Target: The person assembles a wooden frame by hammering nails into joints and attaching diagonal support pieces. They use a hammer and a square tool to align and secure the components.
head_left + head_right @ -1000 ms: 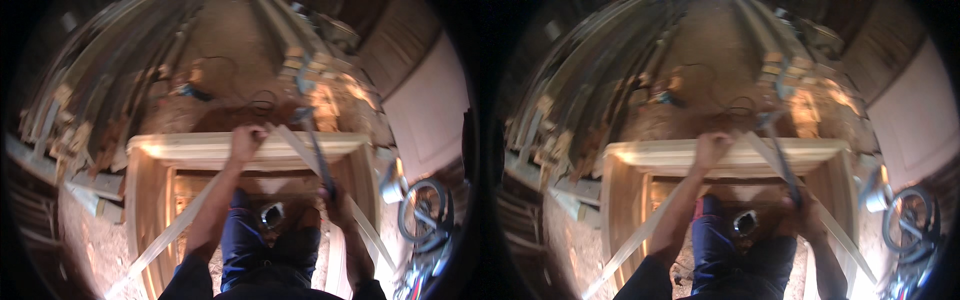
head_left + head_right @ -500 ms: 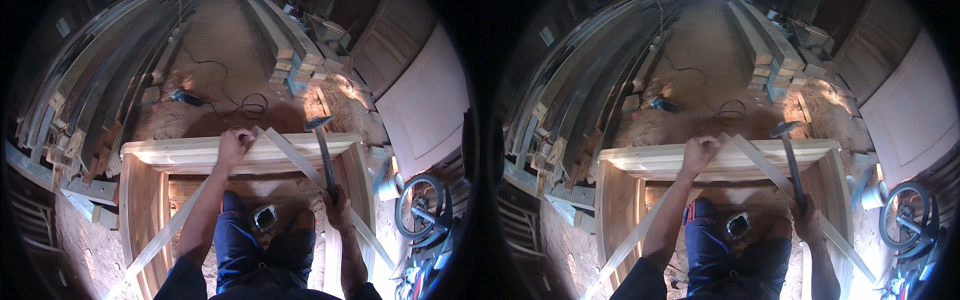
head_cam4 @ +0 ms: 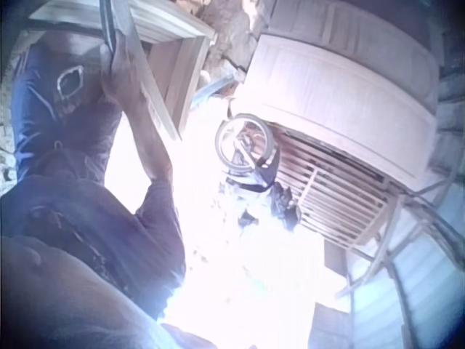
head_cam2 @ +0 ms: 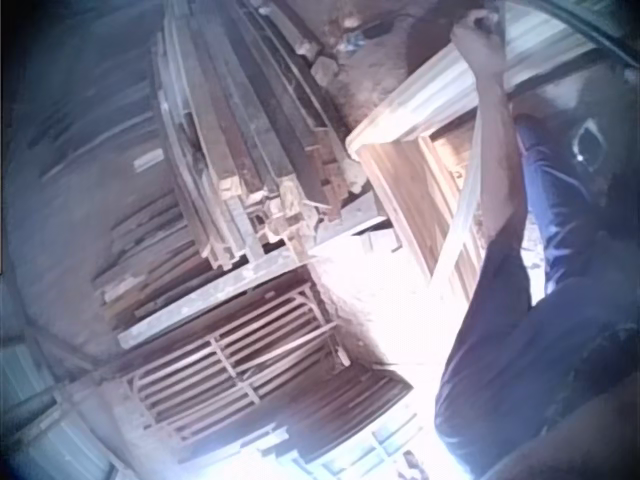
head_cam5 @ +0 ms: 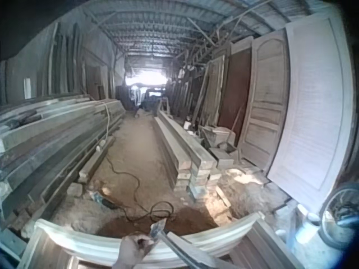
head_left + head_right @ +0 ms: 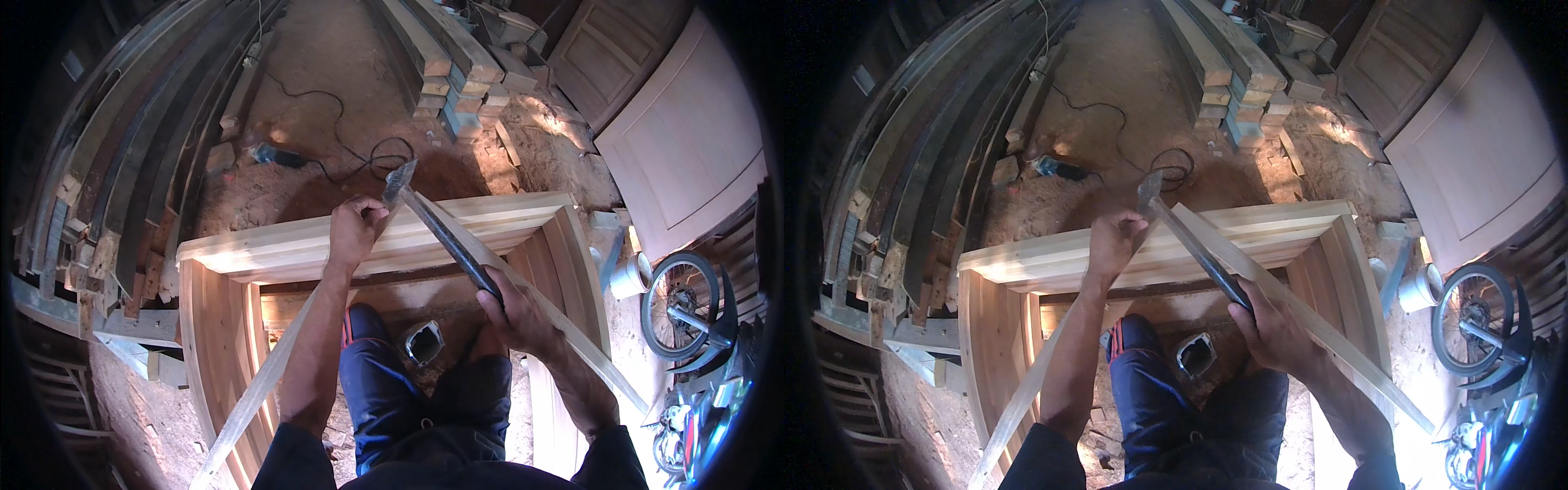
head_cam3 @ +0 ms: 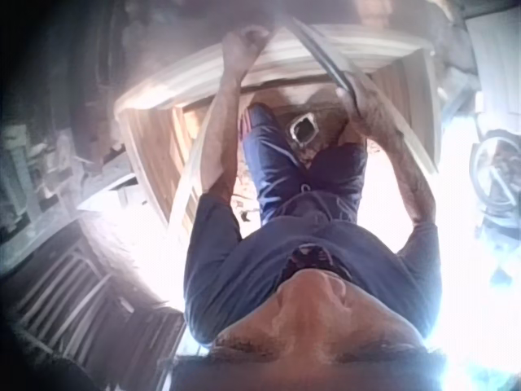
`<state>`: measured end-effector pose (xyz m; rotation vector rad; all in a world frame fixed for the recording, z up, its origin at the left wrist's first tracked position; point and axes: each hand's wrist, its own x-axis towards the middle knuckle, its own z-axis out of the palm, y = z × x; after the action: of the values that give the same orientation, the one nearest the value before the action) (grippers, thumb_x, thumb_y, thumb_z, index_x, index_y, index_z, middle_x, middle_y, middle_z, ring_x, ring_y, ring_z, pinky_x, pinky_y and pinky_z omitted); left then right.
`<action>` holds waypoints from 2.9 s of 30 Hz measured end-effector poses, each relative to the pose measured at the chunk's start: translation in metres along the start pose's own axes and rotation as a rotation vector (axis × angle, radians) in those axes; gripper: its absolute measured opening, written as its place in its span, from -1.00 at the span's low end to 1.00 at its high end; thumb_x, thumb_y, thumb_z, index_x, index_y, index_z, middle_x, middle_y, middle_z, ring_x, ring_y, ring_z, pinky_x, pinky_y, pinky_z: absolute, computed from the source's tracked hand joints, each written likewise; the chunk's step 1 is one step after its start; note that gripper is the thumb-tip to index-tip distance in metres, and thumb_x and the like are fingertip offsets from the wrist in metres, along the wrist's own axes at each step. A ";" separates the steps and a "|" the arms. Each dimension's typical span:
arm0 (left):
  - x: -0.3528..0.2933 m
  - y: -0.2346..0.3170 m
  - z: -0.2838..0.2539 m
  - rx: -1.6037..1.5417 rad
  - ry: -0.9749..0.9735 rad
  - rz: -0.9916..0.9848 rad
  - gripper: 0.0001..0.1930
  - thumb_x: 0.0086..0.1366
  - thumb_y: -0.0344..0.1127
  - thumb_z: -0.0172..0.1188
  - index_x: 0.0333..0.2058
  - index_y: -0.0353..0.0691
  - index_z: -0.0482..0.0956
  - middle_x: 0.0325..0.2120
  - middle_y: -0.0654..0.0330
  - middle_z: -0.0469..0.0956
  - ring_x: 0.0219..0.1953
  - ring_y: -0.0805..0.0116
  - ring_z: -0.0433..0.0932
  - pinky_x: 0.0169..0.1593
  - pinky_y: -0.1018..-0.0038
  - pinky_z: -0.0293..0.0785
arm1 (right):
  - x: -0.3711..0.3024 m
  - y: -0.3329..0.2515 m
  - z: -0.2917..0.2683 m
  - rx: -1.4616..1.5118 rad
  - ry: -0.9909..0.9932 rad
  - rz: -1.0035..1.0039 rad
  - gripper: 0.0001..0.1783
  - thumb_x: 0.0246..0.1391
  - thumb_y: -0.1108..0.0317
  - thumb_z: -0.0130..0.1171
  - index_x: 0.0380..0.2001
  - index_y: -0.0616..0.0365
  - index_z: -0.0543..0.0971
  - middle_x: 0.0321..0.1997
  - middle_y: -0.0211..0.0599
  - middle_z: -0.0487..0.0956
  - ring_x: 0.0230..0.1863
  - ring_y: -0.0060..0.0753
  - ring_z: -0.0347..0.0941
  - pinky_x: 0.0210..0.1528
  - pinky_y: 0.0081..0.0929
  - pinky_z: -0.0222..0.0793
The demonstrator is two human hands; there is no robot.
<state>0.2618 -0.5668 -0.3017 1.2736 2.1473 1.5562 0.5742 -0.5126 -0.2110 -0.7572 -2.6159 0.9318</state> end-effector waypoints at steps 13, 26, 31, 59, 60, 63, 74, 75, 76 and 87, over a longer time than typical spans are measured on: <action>0.000 0.001 0.000 0.007 0.015 0.039 -0.91 0.13 -0.51 0.36 -0.34 -0.33 0.71 -0.36 -0.01 0.67 -0.30 0.04 0.66 -0.18 0.29 0.53 | 0.013 -0.004 0.007 -0.119 0.046 0.001 -0.53 0.35 0.23 0.07 0.20 0.31 0.38 -0.24 0.32 0.61 -0.19 0.37 0.59 -0.18 0.07 0.53; -0.001 0.005 -0.002 0.011 -0.015 -0.045 -0.90 0.10 -0.56 0.37 -0.36 -0.33 0.71 -0.37 0.00 0.67 -0.29 0.06 0.66 -0.16 0.29 0.54 | 0.014 0.000 0.024 -0.120 0.123 -0.119 -0.53 0.34 0.25 0.08 0.19 0.34 0.38 -0.26 0.32 0.61 -0.27 0.36 0.59 -0.21 0.07 0.52; -0.002 0.009 -0.006 0.001 -0.035 -0.048 -0.91 0.14 -0.59 0.30 -0.35 -0.36 0.70 -0.33 -0.01 0.69 -0.28 0.12 0.68 -0.15 0.34 0.55 | 0.016 -0.009 0.014 -0.110 0.115 -0.099 -0.52 0.35 0.25 0.05 0.20 0.33 0.36 -0.28 0.31 0.61 -0.28 0.38 0.59 -0.22 0.08 0.52; -0.001 -0.005 -0.002 -0.096 0.213 0.000 -0.80 0.27 -0.66 0.06 -0.22 -0.35 0.63 -0.29 0.00 0.69 -0.20 0.18 0.69 -0.09 0.38 0.55 | 0.014 -0.004 0.022 -0.015 0.304 -0.109 -0.53 0.34 0.24 0.08 0.19 0.31 0.38 -0.39 0.24 0.61 -0.36 0.37 0.59 -0.30 0.11 0.51; -0.001 -0.004 -0.003 -0.094 0.203 -0.014 -0.80 0.27 -0.66 0.05 -0.22 -0.35 0.63 -0.29 0.00 0.69 -0.20 0.19 0.68 -0.09 0.38 0.55 | 0.017 -0.002 0.022 -0.079 0.244 -0.097 -0.52 0.33 0.25 0.09 0.20 0.31 0.38 -0.38 0.24 0.61 -0.35 0.36 0.59 -0.29 0.09 0.51; -0.001 -0.003 -0.004 -0.084 0.192 -0.026 -0.79 0.28 -0.67 0.04 -0.22 -0.35 0.63 -0.29 0.01 0.69 -0.20 0.20 0.68 -0.09 0.39 0.55 | 0.022 0.000 0.021 -0.217 0.051 -0.080 -0.52 0.31 0.29 0.12 0.20 0.29 0.37 -0.34 0.24 0.61 -0.31 0.36 0.60 -0.27 0.06 0.52; 0.000 0.000 -0.008 -0.142 0.138 -0.116 -0.78 0.30 -0.50 0.06 -0.16 -0.35 0.65 -0.21 -0.05 0.70 -0.10 0.14 0.69 0.01 0.35 0.51 | 0.017 -0.003 0.025 -0.237 0.081 -0.087 -0.54 0.29 0.30 0.15 0.18 0.25 0.39 -0.20 0.21 0.60 -0.19 0.36 0.58 -0.26 -0.01 0.52; 0.000 0.001 -0.008 -0.115 0.156 -0.084 -0.79 0.29 -0.56 0.04 -0.18 -0.36 0.64 -0.24 -0.03 0.70 -0.13 0.16 0.68 -0.02 0.37 0.52 | 0.018 -0.003 0.024 -0.229 0.075 0.019 -0.53 0.28 0.30 0.16 0.18 0.25 0.39 -0.20 0.21 0.60 -0.20 0.36 0.58 -0.27 -0.01 0.52; -0.001 0.001 -0.007 -0.100 0.179 -0.053 -0.79 0.28 -0.63 0.03 -0.21 -0.36 0.64 -0.27 -0.01 0.70 -0.17 0.19 0.68 -0.05 0.38 0.53 | 0.017 -0.002 0.023 -0.168 0.088 -0.072 -0.54 0.29 0.29 0.15 0.18 0.25 0.39 -0.21 0.22 0.60 -0.21 0.36 0.58 -0.28 0.01 0.51; -0.003 0.002 -0.006 -0.113 0.188 -0.082 -0.75 0.26 -0.69 0.01 -0.21 -0.34 0.65 -0.28 0.00 0.70 -0.19 0.19 0.69 -0.07 0.40 0.54 | 0.009 0.005 0.036 -0.063 0.169 -0.068 -0.54 0.30 0.20 0.14 0.16 0.22 0.42 -0.35 0.19 0.61 -0.32 0.36 0.59 -0.30 0.05 0.50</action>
<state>0.2612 -0.5725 -0.2985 1.0278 2.1536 1.7979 0.5536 -0.5225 -0.2413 -0.7239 -2.5167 0.7361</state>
